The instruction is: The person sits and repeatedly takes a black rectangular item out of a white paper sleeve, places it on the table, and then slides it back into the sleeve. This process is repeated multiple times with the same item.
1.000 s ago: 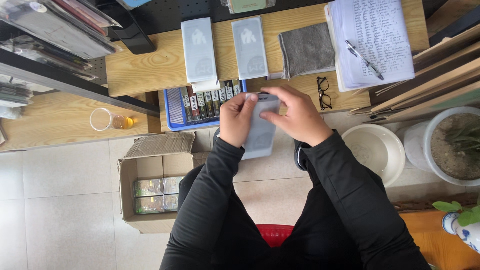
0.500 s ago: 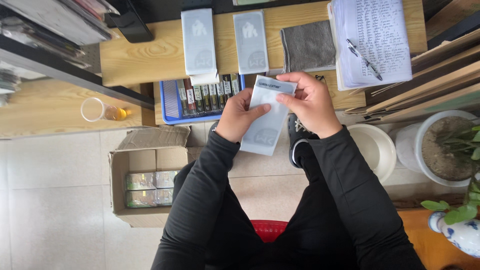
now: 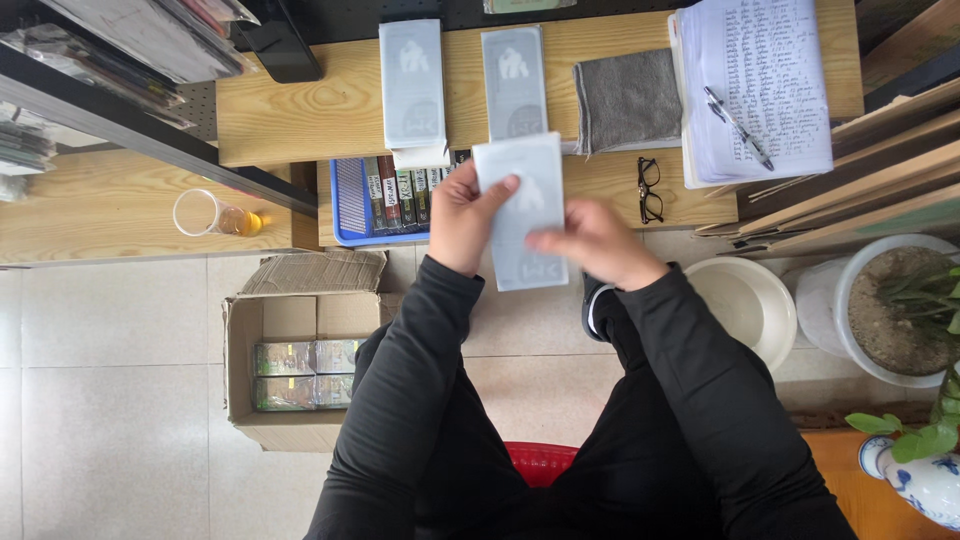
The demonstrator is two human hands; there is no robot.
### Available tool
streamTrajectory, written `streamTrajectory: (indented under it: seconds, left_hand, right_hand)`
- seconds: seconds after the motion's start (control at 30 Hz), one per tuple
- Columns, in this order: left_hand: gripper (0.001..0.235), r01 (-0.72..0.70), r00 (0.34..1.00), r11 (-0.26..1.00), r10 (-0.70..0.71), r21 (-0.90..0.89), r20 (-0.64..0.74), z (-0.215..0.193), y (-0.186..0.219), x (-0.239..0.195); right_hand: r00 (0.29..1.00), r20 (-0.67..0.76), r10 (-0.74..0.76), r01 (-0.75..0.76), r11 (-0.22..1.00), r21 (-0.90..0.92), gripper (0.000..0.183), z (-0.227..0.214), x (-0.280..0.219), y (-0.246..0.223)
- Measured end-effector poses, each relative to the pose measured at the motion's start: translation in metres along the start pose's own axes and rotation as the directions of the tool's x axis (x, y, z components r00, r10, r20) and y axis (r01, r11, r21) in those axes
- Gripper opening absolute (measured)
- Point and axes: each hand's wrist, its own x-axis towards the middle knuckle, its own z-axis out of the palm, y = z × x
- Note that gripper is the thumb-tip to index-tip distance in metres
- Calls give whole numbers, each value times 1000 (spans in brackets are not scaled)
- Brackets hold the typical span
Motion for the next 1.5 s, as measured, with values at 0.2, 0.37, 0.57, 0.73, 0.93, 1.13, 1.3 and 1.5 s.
streamTrajectory:
  seconds: [0.2, 0.37, 0.57, 0.73, 0.93, 1.13, 1.3, 1.5]
  left_hand:
    - [21, -35, 974, 995, 13, -93, -225, -58, -67, 34]
    - [37, -103, 957, 993, 83, -58, -277, -32, 23, 9]
    - [32, -55, 989, 940, 97, 337, -108, -14, -25, 2]
    - [30, -142, 990, 846, 123, 515, 71, 12, -1, -20]
    - [33, -187, 978, 757, 84, 626, 190, 25, -7, -30]
    - [33, -182, 978, 765, 75, 618, 195, 18, -8, -26]
    - [28, -69, 998, 835, 61, 546, 33, 11, 7, -17]
    - [26, 14, 990, 987, 9, 162, -138, -47, -96, 49]
  right_hand:
    - [934, 298, 196, -172, 980, -105, 29, 35, -7, 2]
    - [941, 274, 198, -177, 979, -98, 29, 41, -9, -17]
    - [972, 214, 97, -93, 995, -30, 28, 24, 2, 0]
    - [999, 52, 1, -1, 1000, 4, 38, -9, 9, 26]
    - [927, -270, -261, 247, 965, -87, 43, -55, 32, 78]
    - [853, -422, -308, 268, 951, -151, 39, -46, 28, 58]
    - [886, -462, -24, 157, 955, 252, 42, -29, 10, -2]
    - [963, 163, 212, -216, 976, 6, 38, 28, 0, 2]
